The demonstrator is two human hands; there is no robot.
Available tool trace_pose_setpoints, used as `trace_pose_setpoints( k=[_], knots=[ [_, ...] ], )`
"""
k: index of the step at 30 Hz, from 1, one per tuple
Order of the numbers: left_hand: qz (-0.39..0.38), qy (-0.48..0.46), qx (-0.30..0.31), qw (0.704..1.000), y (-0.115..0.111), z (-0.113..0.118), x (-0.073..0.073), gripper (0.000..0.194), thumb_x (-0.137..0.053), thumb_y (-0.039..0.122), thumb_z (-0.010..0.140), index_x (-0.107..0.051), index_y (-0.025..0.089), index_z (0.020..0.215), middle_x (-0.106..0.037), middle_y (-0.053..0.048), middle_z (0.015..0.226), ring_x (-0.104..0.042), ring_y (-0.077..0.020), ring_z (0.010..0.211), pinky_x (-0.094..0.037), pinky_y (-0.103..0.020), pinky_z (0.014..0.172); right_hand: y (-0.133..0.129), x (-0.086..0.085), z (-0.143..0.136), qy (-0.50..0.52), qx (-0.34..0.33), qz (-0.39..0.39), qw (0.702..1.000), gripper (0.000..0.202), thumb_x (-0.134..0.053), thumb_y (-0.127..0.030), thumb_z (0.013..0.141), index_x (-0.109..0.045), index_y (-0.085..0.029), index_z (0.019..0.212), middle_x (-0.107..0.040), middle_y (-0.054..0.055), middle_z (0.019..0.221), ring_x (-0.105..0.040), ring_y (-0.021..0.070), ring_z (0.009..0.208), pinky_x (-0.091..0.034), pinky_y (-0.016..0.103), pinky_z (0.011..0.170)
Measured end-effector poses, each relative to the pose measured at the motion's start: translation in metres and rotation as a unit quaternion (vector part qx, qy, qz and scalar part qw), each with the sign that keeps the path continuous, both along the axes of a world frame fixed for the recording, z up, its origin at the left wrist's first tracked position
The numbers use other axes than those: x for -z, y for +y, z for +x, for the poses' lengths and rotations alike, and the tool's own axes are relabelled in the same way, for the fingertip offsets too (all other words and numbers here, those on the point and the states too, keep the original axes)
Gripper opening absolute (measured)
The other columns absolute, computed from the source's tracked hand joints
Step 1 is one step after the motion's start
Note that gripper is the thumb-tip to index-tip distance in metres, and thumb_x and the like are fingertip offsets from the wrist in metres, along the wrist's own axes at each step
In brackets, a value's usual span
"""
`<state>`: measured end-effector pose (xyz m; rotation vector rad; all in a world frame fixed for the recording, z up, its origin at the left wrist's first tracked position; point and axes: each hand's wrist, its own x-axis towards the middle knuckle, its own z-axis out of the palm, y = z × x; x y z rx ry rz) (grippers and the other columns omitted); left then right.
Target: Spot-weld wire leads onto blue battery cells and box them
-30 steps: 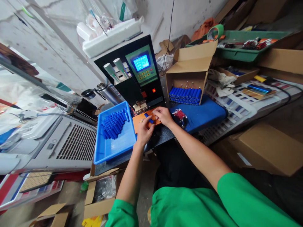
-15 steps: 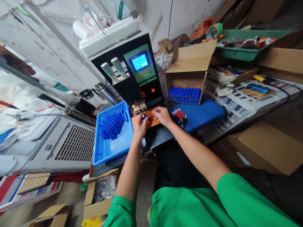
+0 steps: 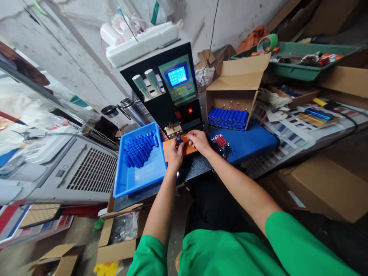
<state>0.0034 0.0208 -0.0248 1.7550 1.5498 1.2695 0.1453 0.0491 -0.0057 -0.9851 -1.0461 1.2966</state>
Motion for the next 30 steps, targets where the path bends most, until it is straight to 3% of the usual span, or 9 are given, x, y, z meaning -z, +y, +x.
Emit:
trace_pose_setpoints(
  k=[16, 30],
  knots=[
    [0.008, 0.014, -0.017, 1.000, 0.004, -0.003, 0.010, 0.030, -0.060, 0.034, 0.093, -0.067, 0.022, 0.119, -0.072, -0.004, 0.091, -0.063, -0.0167, 0.073, -0.049, -0.027, 0.070, 0.007, 0.002, -0.017, -0.099, 0.005, 0.062, 0.993, 0.023, -0.062, -0.042, 0.077, -0.059, -0.021, 0.068, -0.061, 0.000, 0.063, -0.059, 0.0155, 0.064, -0.042, 0.023, 0.054],
    [0.007, 0.034, -0.036, 0.999, 0.000, 0.001, 0.004, 0.029, -0.057, 0.028, 0.093, -0.068, 0.021, 0.119, -0.072, -0.004, 0.092, -0.062, -0.0169, 0.074, -0.049, -0.028, 0.073, 0.003, -0.004, -0.021, -0.108, 0.021, 0.050, 0.993, 0.018, -0.062, -0.035, 0.076, -0.056, -0.022, 0.067, -0.060, -0.001, 0.063, -0.059, 0.0172, 0.069, -0.043, 0.024, 0.057]
  ],
)
